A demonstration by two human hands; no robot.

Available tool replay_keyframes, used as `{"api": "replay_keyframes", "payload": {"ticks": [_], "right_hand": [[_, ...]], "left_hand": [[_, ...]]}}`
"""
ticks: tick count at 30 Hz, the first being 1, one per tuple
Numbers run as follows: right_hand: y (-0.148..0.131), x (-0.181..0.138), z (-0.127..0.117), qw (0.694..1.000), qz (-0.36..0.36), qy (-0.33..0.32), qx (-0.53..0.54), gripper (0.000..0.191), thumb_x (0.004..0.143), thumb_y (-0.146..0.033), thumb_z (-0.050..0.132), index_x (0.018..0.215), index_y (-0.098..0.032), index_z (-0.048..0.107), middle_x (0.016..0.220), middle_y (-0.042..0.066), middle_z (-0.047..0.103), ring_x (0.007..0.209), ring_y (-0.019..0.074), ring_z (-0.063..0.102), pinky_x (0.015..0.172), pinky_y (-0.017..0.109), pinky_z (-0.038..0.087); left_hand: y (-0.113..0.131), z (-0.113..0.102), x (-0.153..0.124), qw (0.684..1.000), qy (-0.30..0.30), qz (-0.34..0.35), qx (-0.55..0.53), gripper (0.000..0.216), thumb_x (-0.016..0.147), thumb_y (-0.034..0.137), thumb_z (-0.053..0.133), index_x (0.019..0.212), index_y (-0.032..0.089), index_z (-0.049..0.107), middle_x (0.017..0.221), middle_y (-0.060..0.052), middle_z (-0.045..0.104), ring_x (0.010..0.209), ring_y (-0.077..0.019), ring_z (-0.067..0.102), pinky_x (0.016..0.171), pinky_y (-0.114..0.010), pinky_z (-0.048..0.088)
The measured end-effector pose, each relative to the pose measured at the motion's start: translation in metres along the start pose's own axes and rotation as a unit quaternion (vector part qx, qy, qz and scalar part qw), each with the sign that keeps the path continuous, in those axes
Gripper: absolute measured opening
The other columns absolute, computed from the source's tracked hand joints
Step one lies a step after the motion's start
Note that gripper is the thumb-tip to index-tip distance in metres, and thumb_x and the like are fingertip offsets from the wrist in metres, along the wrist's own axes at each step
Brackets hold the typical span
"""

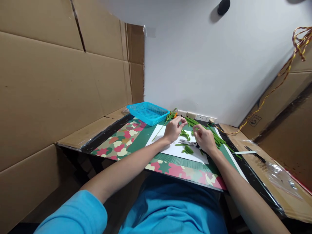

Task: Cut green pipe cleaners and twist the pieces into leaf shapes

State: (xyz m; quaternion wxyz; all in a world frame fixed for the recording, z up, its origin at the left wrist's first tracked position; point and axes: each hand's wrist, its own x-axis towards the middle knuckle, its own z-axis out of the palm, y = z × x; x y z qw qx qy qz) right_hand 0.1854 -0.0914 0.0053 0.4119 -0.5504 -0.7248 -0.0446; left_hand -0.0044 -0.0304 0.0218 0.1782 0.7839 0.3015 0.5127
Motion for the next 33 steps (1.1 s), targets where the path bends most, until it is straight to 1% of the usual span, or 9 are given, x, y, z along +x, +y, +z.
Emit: {"api": "replay_keyframes", "payload": {"ticks": [3,7,10,13,17,22,26,29,33], "right_hand": [[0.003,0.001,0.000,0.998,0.022,-0.055,-0.034,0.021,0.092,-0.030,0.050,0.095,-0.022,0.069,0.064,0.001,0.065,0.057,0.0160,0.056,0.059,0.025,0.031],[0.002,0.003,0.000,0.984,0.046,-0.149,-0.085,0.021,0.093,-0.029,0.052,0.093,-0.023,0.071,0.077,0.003,0.072,0.066,0.0169,0.059,0.059,0.026,0.027],[0.003,0.004,0.002,0.977,0.075,-0.176,-0.090,0.020,0.093,-0.034,0.054,0.087,-0.023,0.070,0.081,0.004,0.073,0.070,0.0176,0.060,0.059,0.026,0.026],[0.006,0.004,0.006,0.977,0.093,-0.189,-0.041,0.028,0.093,-0.039,0.054,0.077,-0.020,0.066,0.076,0.004,0.071,0.068,0.0172,0.059,0.059,0.026,0.028],[0.012,0.003,0.011,0.980,0.081,-0.181,-0.008,0.020,0.087,-0.036,0.060,0.078,-0.019,0.064,0.073,0.004,0.067,0.066,0.0165,0.055,0.059,0.025,0.029],[0.015,0.005,0.014,0.978,0.087,-0.187,0.019,0.008,0.078,-0.019,0.057,0.070,-0.019,0.060,0.067,0.001,0.062,0.064,0.0150,0.054,0.060,0.025,0.031],[0.017,0.005,0.016,0.981,0.086,-0.174,0.014,0.008,0.074,-0.015,0.056,0.068,-0.019,0.060,0.067,0.001,0.063,0.064,0.0149,0.054,0.060,0.025,0.032],[0.018,0.004,0.015,0.986,0.092,-0.139,0.000,0.008,0.074,-0.017,0.057,0.069,-0.019,0.062,0.069,0.003,0.065,0.065,0.0157,0.056,0.060,0.025,0.034],[0.021,0.006,0.008,0.995,0.091,-0.050,0.000,0.009,0.079,-0.023,0.057,0.073,-0.020,0.064,0.072,0.004,0.068,0.065,0.0168,0.058,0.060,0.025,0.037]], "left_hand": [[-0.006,0.005,-0.001,0.999,-0.031,-0.013,0.007,0.025,0.099,0.041,0.056,0.098,0.020,0.069,0.097,-0.002,0.072,0.066,-0.0128,0.056,0.065,-0.025,0.041],[-0.009,0.008,-0.002,0.997,-0.055,0.005,0.048,0.026,0.101,0.039,0.052,0.099,0.020,0.070,0.097,-0.003,0.073,0.072,-0.0141,0.060,0.067,-0.026,0.042],[-0.010,0.006,-0.002,0.993,-0.085,0.025,0.080,0.027,0.101,0.038,0.051,0.099,0.020,0.071,0.098,-0.003,0.073,0.078,-0.0159,0.062,0.071,-0.027,0.043],[-0.010,0.004,-0.003,0.983,-0.151,0.040,0.098,0.025,0.099,0.039,0.054,0.099,0.020,0.072,0.099,-0.004,0.073,0.084,-0.0175,0.064,0.072,-0.027,0.043],[-0.011,0.004,-0.004,0.965,-0.222,0.079,0.114,0.023,0.099,0.036,0.054,0.099,0.021,0.072,0.101,-0.004,0.072,0.085,-0.0174,0.065,0.072,-0.026,0.042],[-0.009,0.002,-0.005,0.954,-0.248,0.094,0.139,0.027,0.099,0.037,0.052,0.098,0.021,0.073,0.095,-0.005,0.070,0.081,-0.0178,0.063,0.067,-0.026,0.039],[-0.006,-0.001,-0.005,0.951,-0.256,0.097,0.141,0.027,0.098,0.037,0.052,0.098,0.021,0.074,0.093,-0.005,0.070,0.079,-0.0176,0.063,0.065,-0.026,0.038],[-0.005,-0.002,-0.005,0.949,-0.264,0.092,0.147,0.025,0.097,0.035,0.054,0.099,0.021,0.074,0.093,-0.005,0.071,0.081,-0.0184,0.064,0.067,-0.027,0.040],[-0.004,-0.002,-0.005,0.945,-0.272,0.080,0.162,0.026,0.096,0.034,0.052,0.101,0.022,0.075,0.098,-0.006,0.072,0.084,-0.0194,0.065,0.068,-0.027,0.042]]}}
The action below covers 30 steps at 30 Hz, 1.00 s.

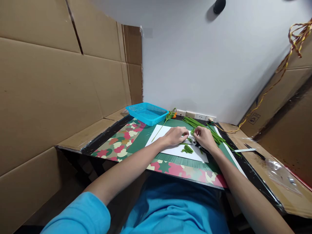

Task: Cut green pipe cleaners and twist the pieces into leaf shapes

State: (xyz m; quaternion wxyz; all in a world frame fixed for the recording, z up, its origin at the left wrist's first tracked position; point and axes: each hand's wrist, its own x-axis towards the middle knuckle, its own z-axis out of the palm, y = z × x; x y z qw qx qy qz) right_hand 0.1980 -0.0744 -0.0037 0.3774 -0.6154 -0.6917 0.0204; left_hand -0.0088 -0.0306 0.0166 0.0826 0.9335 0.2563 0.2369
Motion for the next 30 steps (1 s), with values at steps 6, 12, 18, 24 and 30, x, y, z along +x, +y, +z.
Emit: {"api": "replay_keyframes", "payload": {"ticks": [6,12,18,24,30], "right_hand": [[-0.008,0.002,-0.014,0.986,-0.034,-0.061,0.152,0.027,0.086,-0.044,0.063,0.081,-0.018,0.069,0.069,0.005,0.068,0.059,0.0160,0.055,0.055,0.026,0.039],[-0.016,-0.001,-0.012,0.969,-0.039,-0.114,0.216,0.042,0.087,-0.059,0.065,0.082,-0.017,0.069,0.068,0.004,0.067,0.058,0.0148,0.054,0.054,0.025,0.040],[-0.018,-0.002,-0.011,0.961,-0.002,-0.125,0.246,0.041,0.086,-0.057,0.066,0.090,-0.016,0.071,0.077,0.007,0.073,0.063,0.0172,0.061,0.060,0.027,0.047],[-0.021,-0.003,-0.010,0.971,0.027,-0.140,0.194,0.044,0.084,-0.055,0.065,0.068,-0.014,0.072,0.066,0.007,0.070,0.055,0.0147,0.053,0.054,0.026,0.039],[-0.024,-0.003,-0.004,0.959,0.049,-0.136,0.244,0.045,0.087,-0.055,0.063,0.076,-0.014,0.075,0.065,0.004,0.068,0.047,0.0103,0.045,0.051,0.026,0.036]], "left_hand": [[0.002,-0.002,0.003,0.995,0.045,-0.050,-0.070,0.035,0.101,0.042,0.046,0.115,0.022,0.071,0.111,-0.006,0.074,0.093,-0.0202,0.067,0.076,-0.027,0.045],[0.003,-0.004,0.002,0.998,0.007,-0.024,-0.050,0.041,0.105,0.045,0.036,0.105,0.020,0.068,0.099,-0.006,0.071,0.085,-0.0197,0.064,0.071,-0.027,0.042],[0.004,-0.004,0.001,1.000,0.012,-0.019,-0.017,0.033,0.105,0.039,0.037,0.106,0.021,0.065,0.099,-0.006,0.068,0.083,-0.0193,0.062,0.069,-0.027,0.041],[0.001,-0.002,0.001,0.998,0.025,-0.038,-0.036,0.030,0.103,0.037,0.043,0.104,0.021,0.069,0.097,-0.005,0.071,0.084,-0.0191,0.065,0.069,-0.027,0.042],[0.000,0.005,0.005,0.988,0.118,-0.053,-0.080,0.028,0.100,0.038,0.050,0.104,0.021,0.073,0.106,-0.005,0.075,0.091,-0.0186,0.067,0.076,-0.026,0.047]]}}
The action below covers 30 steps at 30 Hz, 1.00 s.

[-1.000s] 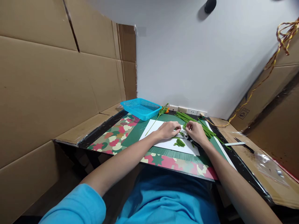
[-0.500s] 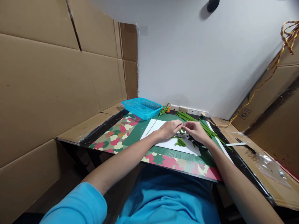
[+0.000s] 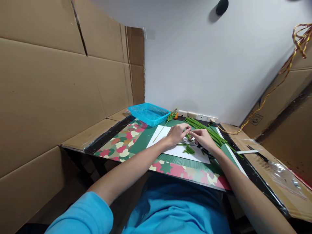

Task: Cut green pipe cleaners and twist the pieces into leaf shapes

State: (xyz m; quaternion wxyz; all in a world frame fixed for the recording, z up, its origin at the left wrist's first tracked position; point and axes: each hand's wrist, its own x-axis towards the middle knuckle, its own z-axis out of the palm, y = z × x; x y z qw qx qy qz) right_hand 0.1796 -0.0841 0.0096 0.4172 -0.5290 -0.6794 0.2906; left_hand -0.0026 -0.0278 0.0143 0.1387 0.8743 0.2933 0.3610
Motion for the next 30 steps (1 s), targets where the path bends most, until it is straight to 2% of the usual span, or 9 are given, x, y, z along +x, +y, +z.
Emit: {"api": "replay_keyframes", "payload": {"ticks": [2,5,9,13,18,25,30], "right_hand": [[0.000,0.001,0.002,0.999,0.007,0.019,0.042,0.043,0.084,-0.055,0.066,0.078,-0.014,0.076,0.069,0.005,0.069,0.046,0.0093,0.044,0.050,0.026,0.036],[0.000,0.002,0.003,0.991,0.019,0.037,0.124,0.038,0.078,-0.052,0.072,0.082,-0.014,0.076,0.074,0.005,0.070,0.047,0.0088,0.044,0.048,0.025,0.036],[0.001,0.002,0.003,0.981,0.038,0.063,0.178,0.035,0.073,-0.048,0.075,0.079,-0.014,0.074,0.069,0.004,0.068,0.046,0.0084,0.041,0.045,0.024,0.033],[0.001,0.003,0.002,0.980,0.037,0.061,0.184,0.029,0.073,-0.044,0.073,0.075,-0.014,0.073,0.066,0.003,0.065,0.047,0.0082,0.041,0.045,0.023,0.033],[-0.001,0.003,0.001,0.981,0.034,0.067,0.176,0.025,0.073,-0.039,0.069,0.073,-0.015,0.075,0.064,0.003,0.065,0.047,0.0089,0.041,0.045,0.023,0.034],[-0.006,0.002,-0.001,0.979,0.052,0.081,0.182,0.020,0.069,-0.033,0.069,0.063,-0.015,0.075,0.060,0.004,0.065,0.047,0.0087,0.041,0.044,0.023,0.034],[-0.004,0.003,0.001,0.973,0.057,0.083,0.210,0.022,0.069,-0.034,0.069,0.063,-0.014,0.075,0.061,0.004,0.065,0.048,0.0080,0.038,0.045,0.023,0.031]], "left_hand": [[-0.001,0.003,0.002,0.999,0.027,-0.022,-0.039,0.029,0.099,0.039,0.053,0.103,0.020,0.074,0.102,-0.005,0.076,0.081,-0.0164,0.067,0.071,-0.026,0.048],[-0.004,0.007,0.006,0.987,0.036,-0.058,-0.143,0.034,0.097,0.044,0.056,0.106,0.016,0.074,0.100,-0.007,0.076,0.059,-0.0114,0.061,0.059,-0.025,0.047],[-0.005,0.008,0.009,0.967,0.010,-0.077,-0.242,0.039,0.093,0.046,0.062,0.106,0.011,0.074,0.101,-0.011,0.077,0.054,-0.0111,0.060,0.052,-0.025,0.047],[-0.004,0.005,0.006,0.988,0.012,-0.055,-0.141,0.033,0.092,0.043,0.064,0.104,0.015,0.078,0.101,-0.009,0.079,0.060,-0.0131,0.064,0.059,-0.027,0.050],[0.000,-0.001,0.003,1.000,0.027,-0.007,0.013,0.027,0.097,0.035,0.059,0.108,0.023,0.080,0.108,-0.005,0.079,0.090,-0.0195,0.071,0.079,-0.029,0.051],[0.004,-0.003,0.002,0.996,-0.004,0.007,0.090,0.031,0.102,0.035,0.051,0.113,0.026,0.078,0.112,-0.003,0.078,0.098,-0.0213,0.071,0.077,-0.028,0.049],[0.007,0.000,0.002,0.994,0.003,-0.013,0.113,0.032,0.101,0.038,0.050,0.111,0.025,0.078,0.110,-0.005,0.078,0.098,-0.0221,0.071,0.077,-0.029,0.048]]}}
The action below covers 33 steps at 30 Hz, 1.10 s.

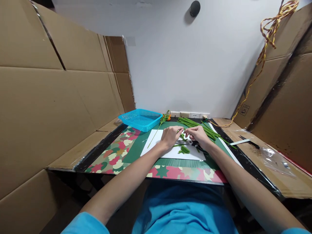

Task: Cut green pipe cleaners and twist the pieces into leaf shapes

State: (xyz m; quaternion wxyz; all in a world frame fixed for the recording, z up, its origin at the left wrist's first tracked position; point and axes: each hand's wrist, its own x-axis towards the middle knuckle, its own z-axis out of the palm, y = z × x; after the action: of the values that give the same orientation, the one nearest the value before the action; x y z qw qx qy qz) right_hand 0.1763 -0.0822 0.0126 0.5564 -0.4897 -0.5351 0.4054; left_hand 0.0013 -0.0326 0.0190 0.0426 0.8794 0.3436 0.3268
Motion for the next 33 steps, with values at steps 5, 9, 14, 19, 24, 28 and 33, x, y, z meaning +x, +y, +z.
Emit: {"api": "replay_keyframes", "payload": {"ticks": [5,9,14,19,24,28,33], "right_hand": [[0.003,0.000,0.001,1.000,-0.002,-0.006,0.022,0.023,0.069,-0.035,0.069,0.062,-0.014,0.075,0.057,0.003,0.062,0.047,0.0069,0.032,0.046,0.024,0.025],[0.006,-0.001,0.003,1.000,-0.006,-0.001,0.012,0.023,0.069,-0.034,0.068,0.061,-0.014,0.074,0.055,0.002,0.059,0.048,0.0071,0.031,0.046,0.024,0.024],[0.008,0.001,0.006,1.000,-0.008,0.007,0.013,0.023,0.070,-0.035,0.068,0.063,-0.014,0.073,0.060,0.002,0.062,0.048,0.0071,0.033,0.046,0.023,0.025],[0.005,0.004,0.003,0.999,-0.028,0.028,-0.003,0.023,0.072,-0.036,0.069,0.072,-0.014,0.077,0.062,0.002,0.063,0.046,0.0075,0.036,0.045,0.023,0.027],[0.004,0.006,-0.004,0.991,-0.094,0.051,-0.075,0.029,0.076,-0.041,0.071,0.074,-0.013,0.076,0.063,0.004,0.065,0.047,0.0090,0.041,0.044,0.024,0.031],[0.006,0.006,-0.006,0.982,-0.145,0.034,-0.115,0.035,0.081,-0.047,0.070,0.078,-0.013,0.076,0.068,0.006,0.069,0.050,0.0110,0.047,0.045,0.024,0.034],[0.009,0.005,-0.002,0.979,-0.162,0.018,-0.123,0.037,0.083,-0.049,0.069,0.081,-0.013,0.076,0.072,0.008,0.070,0.055,0.0139,0.054,0.047,0.024,0.037]], "left_hand": [[0.004,0.001,-0.002,1.000,0.004,-0.010,0.016,0.031,0.101,0.037,0.051,0.109,0.026,0.078,0.108,-0.005,0.079,0.095,-0.0220,0.071,0.074,-0.028,0.047],[0.005,0.003,-0.003,0.999,0.004,-0.022,0.023,0.031,0.100,0.039,0.051,0.105,0.026,0.079,0.101,-0.005,0.079,0.090,-0.0221,0.071,0.072,-0.028,0.046],[0.005,0.002,-0.002,0.999,0.008,-0.040,-0.010,0.030,0.100,0.039,0.052,0.106,0.026,0.079,0.099,-0.005,0.079,0.090,-0.0220,0.071,0.073,-0.028,0.046],[0.004,-0.001,0.001,0.997,0.019,-0.050,-0.048,0.027,0.097,0.040,0.059,0.112,0.024,0.075,0.108,-0.004,0.077,0.086,-0.0193,0.070,0.074,-0.028,0.047],[0.000,-0.002,0.000,0.996,0.053,-0.039,-0.055,0.023,0.098,0.039,0.056,0.103,0.023,0.073,0.100,-0.002,0.076,0.083,-0.0170,0.067,0.069,-0.027,0.044],[0.000,-0.001,-0.001,0.996,0.069,-0.032,-0.054,0.022,0.098,0.037,0.056,0.100,0.022,0.072,0.098,-0.003,0.076,0.078,-0.0156,0.066,0.065,-0.027,0.042],[-0.001,-0.001,-0.002,0.994,0.091,-0.006,-0.051,0.019,0.098,0.035,0.057,0.096,0.022,0.071,0.095,-0.001,0.075,0.074,-0.0144,0.064,0.063,-0.026,0.041]]}}
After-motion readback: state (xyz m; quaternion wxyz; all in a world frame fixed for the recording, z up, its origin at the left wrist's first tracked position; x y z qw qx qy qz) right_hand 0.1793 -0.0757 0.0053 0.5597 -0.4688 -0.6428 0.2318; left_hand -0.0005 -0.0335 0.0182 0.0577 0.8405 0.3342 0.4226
